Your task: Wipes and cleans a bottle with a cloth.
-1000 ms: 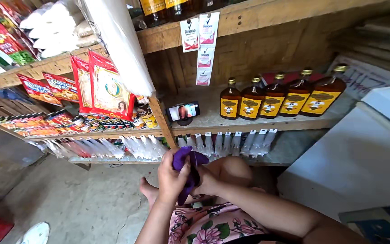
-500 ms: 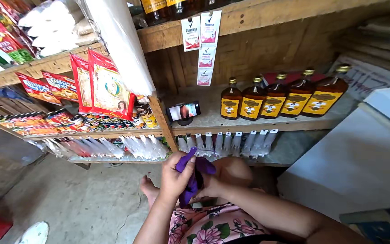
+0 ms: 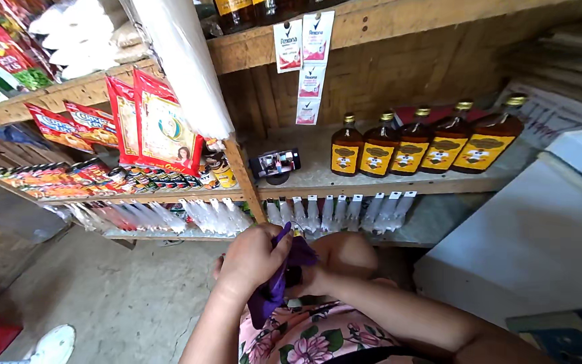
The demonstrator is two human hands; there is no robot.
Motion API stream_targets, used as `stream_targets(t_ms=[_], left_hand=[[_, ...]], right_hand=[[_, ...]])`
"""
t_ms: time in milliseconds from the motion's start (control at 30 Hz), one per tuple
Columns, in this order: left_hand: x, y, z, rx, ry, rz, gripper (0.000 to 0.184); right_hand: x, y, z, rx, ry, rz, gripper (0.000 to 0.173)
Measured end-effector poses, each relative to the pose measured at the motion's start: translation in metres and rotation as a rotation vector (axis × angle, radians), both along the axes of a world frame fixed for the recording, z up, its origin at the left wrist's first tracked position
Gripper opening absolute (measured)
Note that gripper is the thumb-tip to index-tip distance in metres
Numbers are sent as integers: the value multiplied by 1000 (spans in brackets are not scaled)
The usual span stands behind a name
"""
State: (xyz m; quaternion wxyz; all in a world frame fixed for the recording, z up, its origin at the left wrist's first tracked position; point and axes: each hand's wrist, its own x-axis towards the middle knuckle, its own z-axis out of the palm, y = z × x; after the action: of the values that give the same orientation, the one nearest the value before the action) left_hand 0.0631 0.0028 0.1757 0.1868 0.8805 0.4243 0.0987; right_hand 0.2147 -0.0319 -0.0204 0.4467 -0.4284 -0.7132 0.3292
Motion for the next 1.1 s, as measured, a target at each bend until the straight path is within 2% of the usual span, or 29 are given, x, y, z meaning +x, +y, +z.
stream_targets(t_ms=[200,367,600,667,733,800,833,900,933,1000,1100], left_hand=[[10,9,14,-77,155,-28,43],[15,13,19,-118,265,-55,45],[16,17,19,-155,246,13,46],[11,22,13,-188,123,-18,44],[0,31,-4,-269,-179,-130,36],[-7,40,-34,-441,-487,-239,27],[-8,43,-54,-489,-581,-252,25],[-8,40,-91,-500,-768,-182,21],[-9,35,-104,-467,-900,-147,20],[-9,26,-121,-354,-1114,-82,21],[-8,21,-143,5,-1180,10,18]], right_hand=[[0,2,6,-68,-23,-6,71],[2,-2,18,-148,-153,26,69],[1,0,17,-144,-173,60,69],[1,-1,17,-145,-153,44,73],[1,-1,11,-113,-98,30,76],[1,-4,7,-82,-94,46,73],[2,-8,11,-120,-95,88,71],[5,-15,22,-338,-77,175,68],[6,-16,25,-382,-66,165,68],[7,-17,23,-313,-46,57,73],[11,-10,26,-243,-103,-58,77]])
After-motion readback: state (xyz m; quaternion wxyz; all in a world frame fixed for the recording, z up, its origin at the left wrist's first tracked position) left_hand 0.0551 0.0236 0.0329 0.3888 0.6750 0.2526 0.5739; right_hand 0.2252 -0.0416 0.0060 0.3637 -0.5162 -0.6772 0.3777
